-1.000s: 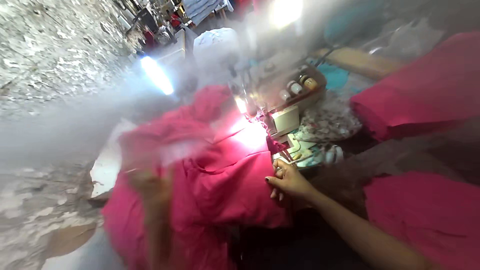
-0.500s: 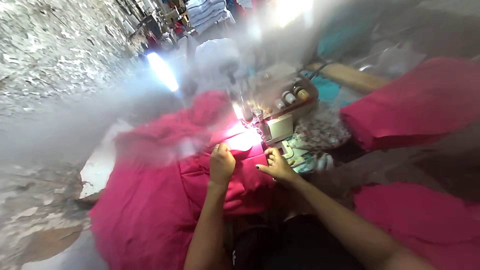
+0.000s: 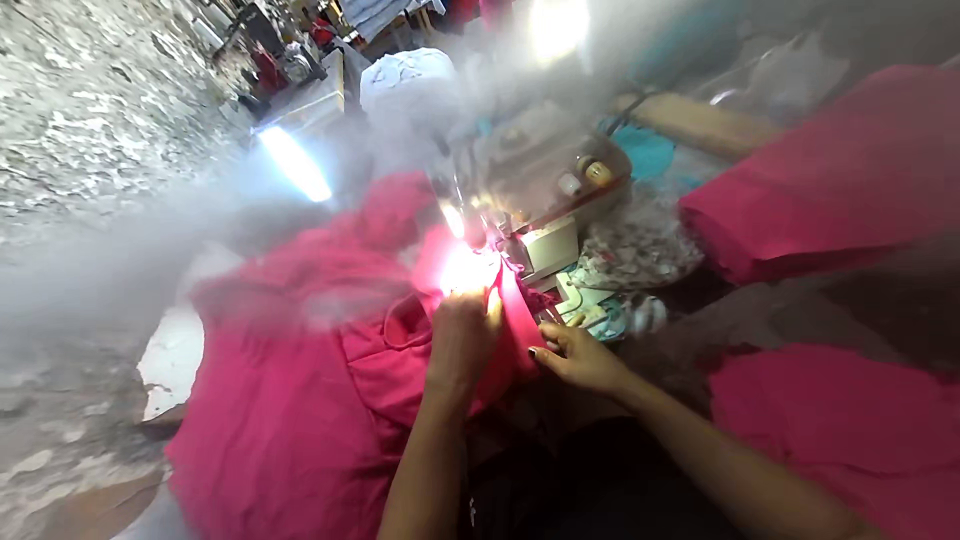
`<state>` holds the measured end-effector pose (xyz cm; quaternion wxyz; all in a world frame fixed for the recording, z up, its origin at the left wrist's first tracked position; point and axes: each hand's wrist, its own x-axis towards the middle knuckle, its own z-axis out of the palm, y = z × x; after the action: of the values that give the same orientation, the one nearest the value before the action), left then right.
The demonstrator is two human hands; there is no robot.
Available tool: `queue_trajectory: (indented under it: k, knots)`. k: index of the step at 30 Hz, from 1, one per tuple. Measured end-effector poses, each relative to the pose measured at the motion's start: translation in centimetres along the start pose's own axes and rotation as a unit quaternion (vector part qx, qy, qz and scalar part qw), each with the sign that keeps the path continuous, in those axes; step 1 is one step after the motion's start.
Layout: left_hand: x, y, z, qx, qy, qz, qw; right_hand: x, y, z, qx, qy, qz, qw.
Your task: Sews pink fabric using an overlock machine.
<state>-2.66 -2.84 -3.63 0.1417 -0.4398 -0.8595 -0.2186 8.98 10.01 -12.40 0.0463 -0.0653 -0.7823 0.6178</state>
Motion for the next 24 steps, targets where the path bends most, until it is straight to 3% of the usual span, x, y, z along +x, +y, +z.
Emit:
queue_trajectory:
  k: [3,6,9,11,13,15,19,24]
  knots:
    - [2.1,1.7,-1.3,0.029,-0.109,-0.076,0.991,-1.6,-1.0,-0.5,0.006,0.001,-0.001,1.0]
    - [3.8,4.1,-2.8,0.049,-0.235,-0.173,0.955,-2.6,-1.9,-1.0,0.088,-0.015,0.004,0.996]
    - [4.6,6.2,-4.1,0.068,-0.324,-0.219,0.918,-2.2,-1.1,-0.8,0.088,0.004,0.002,0.996]
    - [3.6,6.1,-3.9,0.057,-0.28,-0.2,0.937,-1.4,-0.8,-0.7,0.081,0.014,0.007,0.997]
    - [1.4,3.9,-1.7,0.029,-0.097,-0.094,0.99,-0.3,-1.0,-0.5,0.087,0.023,0.012,0.996]
    - [0.6,2.1,0.1,-0.008,0.012,-0.017,1.0,0.7,-1.6,-0.2,0.082,0.041,0.007,0.996]
    - [1.4,-0.5,1.5,-0.024,0.028,0.002,0.999,2.5,-3.3,0.9,0.058,0.047,-0.003,0.997]
    - [3.2,-4.3,2.1,-0.093,0.038,-0.019,0.995,3.1,-5.3,3.6,0.007,0.062,-0.109,0.992]
